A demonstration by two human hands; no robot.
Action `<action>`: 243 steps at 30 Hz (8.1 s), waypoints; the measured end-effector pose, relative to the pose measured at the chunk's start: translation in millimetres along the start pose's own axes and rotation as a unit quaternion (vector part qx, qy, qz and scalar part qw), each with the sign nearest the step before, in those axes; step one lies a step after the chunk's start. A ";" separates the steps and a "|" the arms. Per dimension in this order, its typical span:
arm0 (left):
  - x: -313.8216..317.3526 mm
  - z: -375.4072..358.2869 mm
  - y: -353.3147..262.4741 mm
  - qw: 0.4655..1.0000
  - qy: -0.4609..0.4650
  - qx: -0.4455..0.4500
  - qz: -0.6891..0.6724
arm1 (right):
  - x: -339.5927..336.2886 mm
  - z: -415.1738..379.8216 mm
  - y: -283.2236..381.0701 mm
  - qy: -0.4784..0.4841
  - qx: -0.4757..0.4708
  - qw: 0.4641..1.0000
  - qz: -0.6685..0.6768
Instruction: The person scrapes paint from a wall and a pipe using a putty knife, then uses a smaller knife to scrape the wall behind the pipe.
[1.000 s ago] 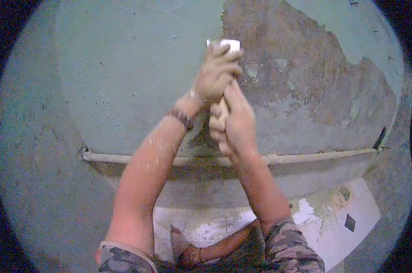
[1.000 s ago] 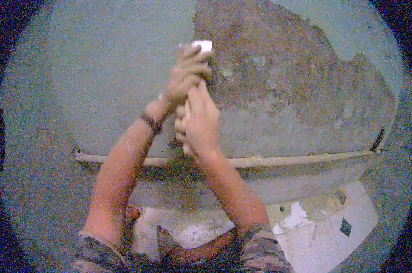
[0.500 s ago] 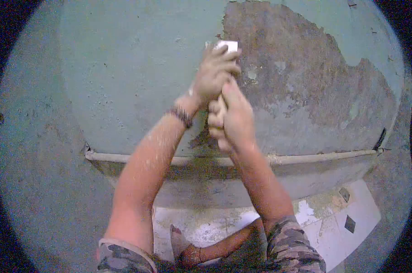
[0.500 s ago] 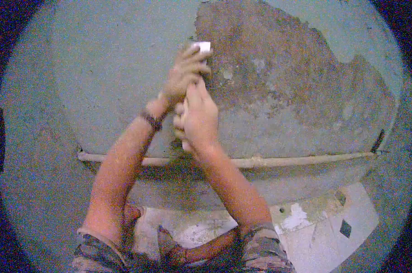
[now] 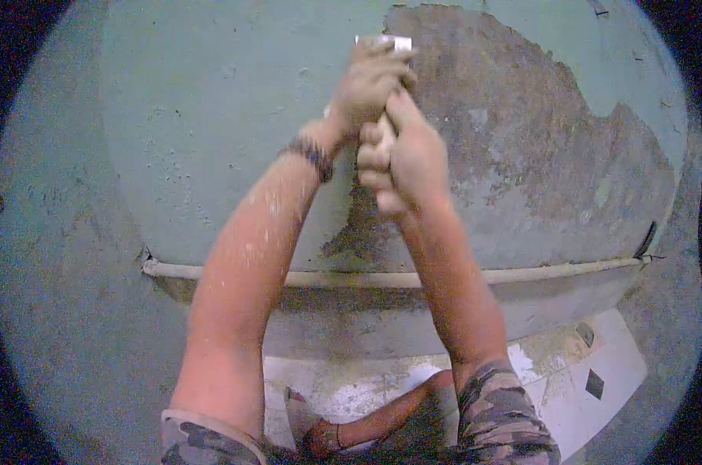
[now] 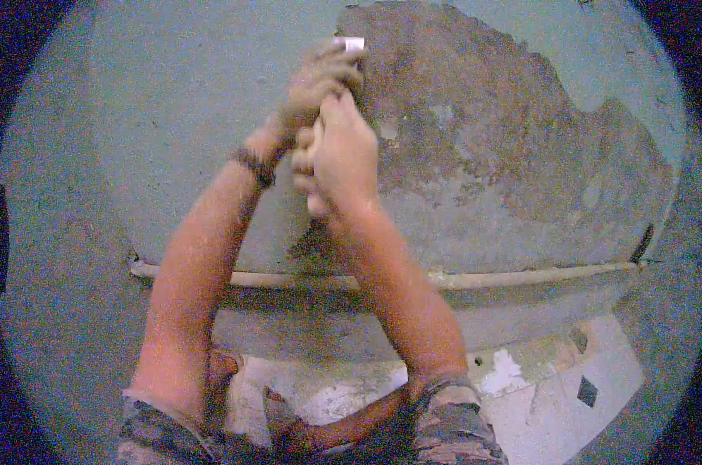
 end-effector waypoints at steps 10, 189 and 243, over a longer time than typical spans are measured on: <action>-1.5 -45.5 -62.3 0.958 0.018 -0.273 -0.084 | -45.8 -48.8 -62.2 -0.038 0.115 0.992 -0.020; -13.5 -47.7 -102.8 0.966 0.084 -0.217 0.110 | -72.6 -45.7 -70.8 0.033 0.058 0.998 0.020; -21.1 -226.6 -175.8 0.522 -0.038 -0.806 -0.276 | -110.3 -115.7 -208.1 -0.131 0.144 0.980 -0.042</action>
Point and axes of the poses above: each hand's wrist, its own z-axis towards the middle knuckle, its own x-axis out of the palm, y = z × x, the point moved 9 cm from there along z, towards the middle knuckle, and after that the axes turned 6 degrees about -y, right-handed, at the moved point
